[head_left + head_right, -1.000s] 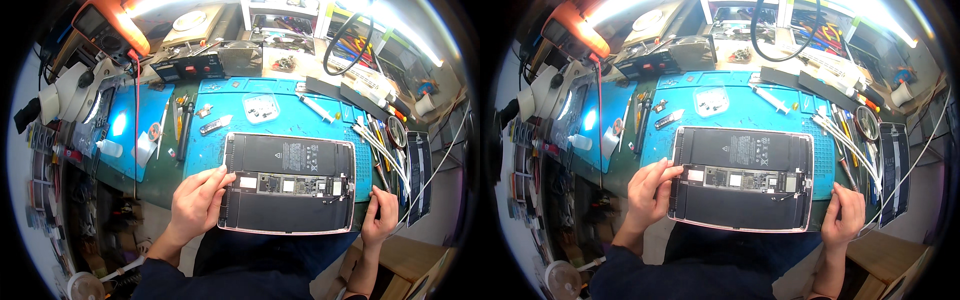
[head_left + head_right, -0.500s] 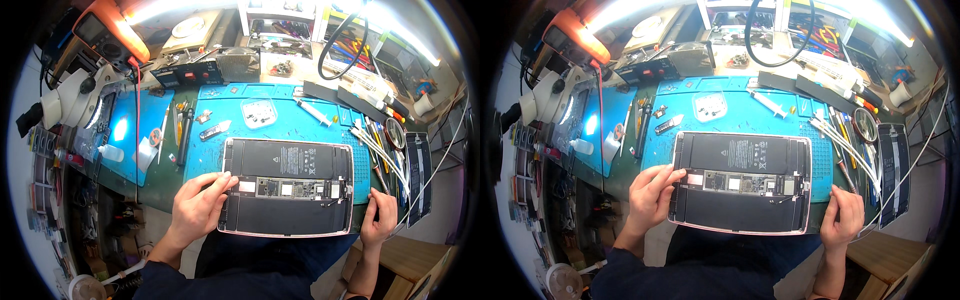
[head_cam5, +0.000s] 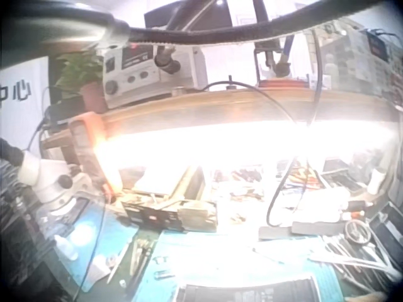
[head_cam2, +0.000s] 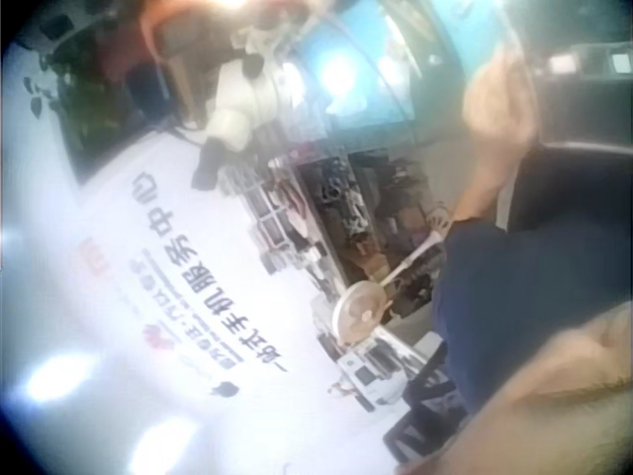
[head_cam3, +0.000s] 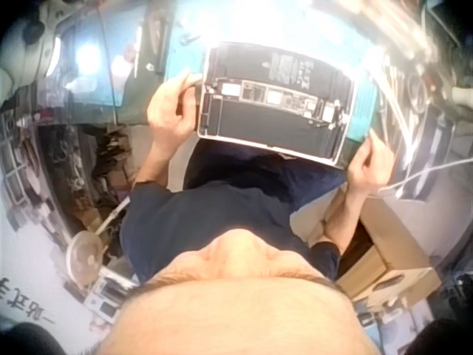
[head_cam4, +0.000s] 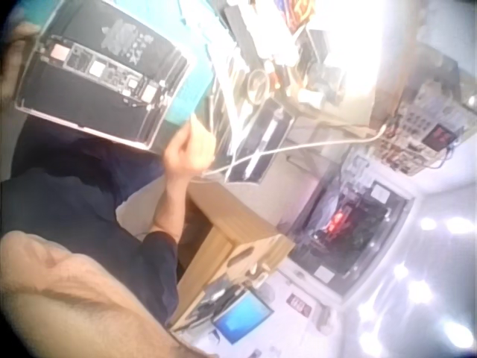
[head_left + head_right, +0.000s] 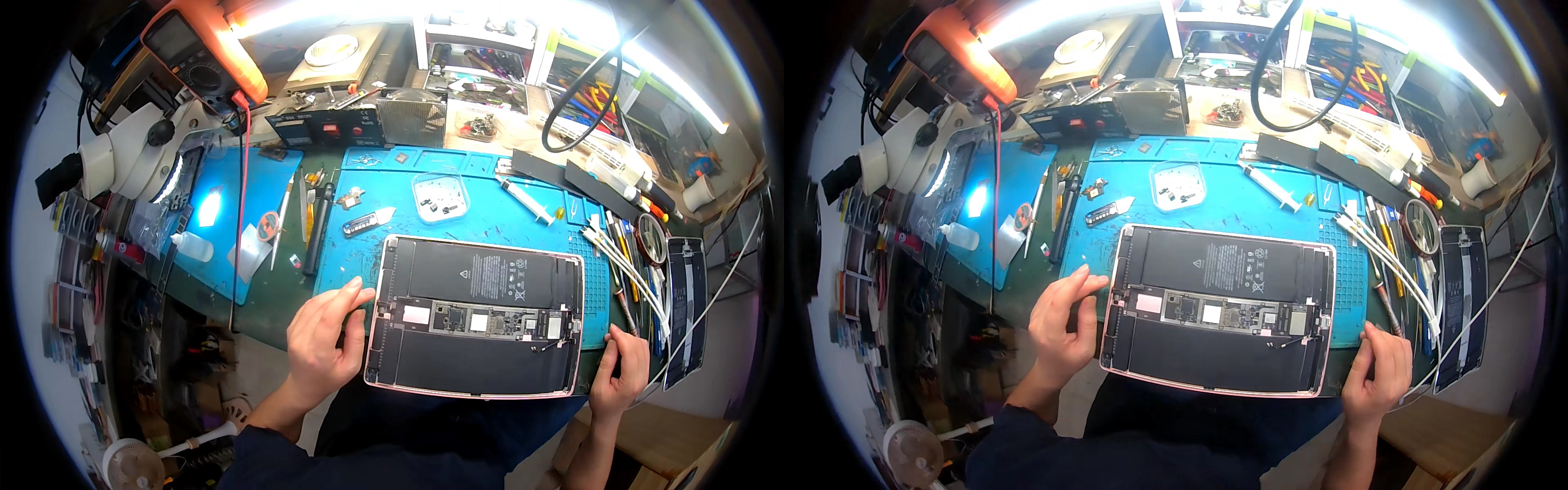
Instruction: The person disassembles a tablet, removes the battery, and uses a screwdriver to adjust internal components. They then reassemble the tablet and inspect it.
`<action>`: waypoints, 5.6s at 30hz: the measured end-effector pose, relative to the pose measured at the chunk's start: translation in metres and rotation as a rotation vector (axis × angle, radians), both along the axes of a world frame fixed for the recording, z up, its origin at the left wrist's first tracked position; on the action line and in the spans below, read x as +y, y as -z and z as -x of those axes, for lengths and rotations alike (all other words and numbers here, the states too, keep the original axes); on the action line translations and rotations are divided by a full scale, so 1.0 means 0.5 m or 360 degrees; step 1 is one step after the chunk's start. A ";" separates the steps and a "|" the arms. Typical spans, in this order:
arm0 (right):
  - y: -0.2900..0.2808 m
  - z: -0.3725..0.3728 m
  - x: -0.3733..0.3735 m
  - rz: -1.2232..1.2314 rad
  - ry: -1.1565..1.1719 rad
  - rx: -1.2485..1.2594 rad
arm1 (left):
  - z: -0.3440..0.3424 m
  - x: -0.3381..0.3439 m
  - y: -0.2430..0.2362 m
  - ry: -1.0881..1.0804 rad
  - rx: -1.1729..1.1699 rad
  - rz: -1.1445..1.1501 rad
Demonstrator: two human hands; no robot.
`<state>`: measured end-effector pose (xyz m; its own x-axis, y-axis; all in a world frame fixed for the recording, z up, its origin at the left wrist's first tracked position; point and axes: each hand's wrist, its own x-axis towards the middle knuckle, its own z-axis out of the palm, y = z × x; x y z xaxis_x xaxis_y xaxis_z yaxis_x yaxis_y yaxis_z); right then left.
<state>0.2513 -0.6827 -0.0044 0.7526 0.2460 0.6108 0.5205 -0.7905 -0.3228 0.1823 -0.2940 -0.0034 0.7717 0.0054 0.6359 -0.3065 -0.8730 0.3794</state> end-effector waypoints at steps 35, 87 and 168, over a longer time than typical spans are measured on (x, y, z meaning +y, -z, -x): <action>-0.001 0.002 0.009 -0.0028 0.0066 0.0058 | -0.008 0.001 -0.032 0.0048 0.0360 -0.0181; -0.007 -0.003 0.008 -0.0032 0.0008 0.0011 | -0.010 -0.005 -0.035 0.0057 0.0377 -0.0259; 0.000 -0.010 0.002 -0.0041 0.0040 -0.0094 | -0.013 -0.023 -0.025 0.0194 0.0209 -0.0128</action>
<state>0.2565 -0.6818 -0.0046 0.7210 0.2109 0.6601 0.5191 -0.7954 -0.3128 0.1889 -0.3055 0.0092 0.8399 -0.1400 0.5243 -0.3645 -0.8614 0.3538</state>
